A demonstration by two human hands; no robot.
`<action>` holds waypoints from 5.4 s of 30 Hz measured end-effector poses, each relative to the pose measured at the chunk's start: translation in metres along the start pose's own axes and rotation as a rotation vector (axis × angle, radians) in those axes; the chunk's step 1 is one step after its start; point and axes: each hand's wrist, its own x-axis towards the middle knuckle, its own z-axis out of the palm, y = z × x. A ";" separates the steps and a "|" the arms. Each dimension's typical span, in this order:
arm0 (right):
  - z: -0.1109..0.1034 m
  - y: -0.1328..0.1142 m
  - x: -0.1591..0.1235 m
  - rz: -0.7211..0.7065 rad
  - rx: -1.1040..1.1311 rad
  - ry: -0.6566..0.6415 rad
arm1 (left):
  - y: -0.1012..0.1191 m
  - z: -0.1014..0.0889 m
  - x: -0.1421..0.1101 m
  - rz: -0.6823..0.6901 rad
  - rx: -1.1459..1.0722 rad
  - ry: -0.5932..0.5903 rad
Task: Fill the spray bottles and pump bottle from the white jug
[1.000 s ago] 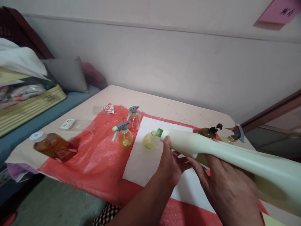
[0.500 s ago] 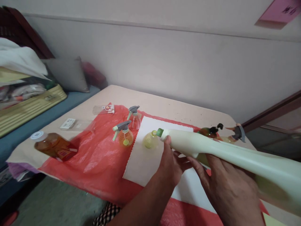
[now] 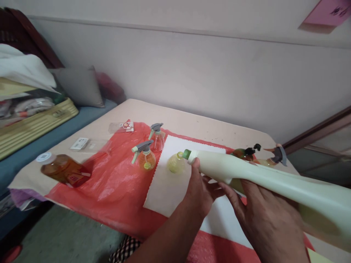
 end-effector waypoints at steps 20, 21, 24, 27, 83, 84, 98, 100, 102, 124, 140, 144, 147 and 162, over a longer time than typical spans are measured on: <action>-0.002 -0.001 0.001 -0.011 0.015 0.000 | 0.001 0.001 -0.001 -0.011 0.018 0.000; -0.002 -0.001 0.002 -0.009 0.017 0.001 | 0.000 0.001 -0.001 -0.008 0.020 -0.002; -0.001 -0.001 0.002 -0.001 0.012 -0.004 | 0.000 0.000 0.000 0.000 0.018 0.000; -0.001 -0.001 0.001 -0.006 0.004 -0.001 | -0.001 0.000 0.000 -0.002 0.014 0.003; -0.001 -0.001 0.001 -0.008 -0.013 -0.004 | -0.001 -0.003 0.001 -0.016 0.011 -0.025; -0.001 -0.001 0.000 -0.009 -0.010 -0.002 | -0.001 -0.003 0.002 -0.013 0.011 -0.023; -0.003 -0.002 0.002 -0.007 0.014 -0.002 | -0.001 -0.002 0.001 -0.010 0.003 -0.008; -0.003 -0.002 0.003 -0.013 0.007 0.002 | -0.001 -0.002 0.001 -0.012 0.001 -0.018; -0.003 -0.002 0.003 -0.013 0.003 0.011 | -0.001 -0.002 0.001 -0.012 -0.001 -0.024; -0.003 -0.003 0.002 0.004 0.016 -0.002 | 0.000 -0.001 0.001 -0.007 -0.001 -0.007; -0.003 -0.003 0.003 -0.004 0.014 0.002 | -0.001 -0.002 0.002 -0.007 -0.006 -0.009; -0.003 -0.003 0.003 -0.010 0.003 0.020 | -0.001 -0.001 0.002 -0.010 -0.001 0.001; -0.003 -0.002 0.002 -0.011 -0.003 0.013 | 0.000 0.000 0.000 -0.009 -0.008 0.008; -0.002 -0.002 0.002 -0.006 0.024 -0.001 | 0.000 0.000 0.000 -0.008 0.004 0.001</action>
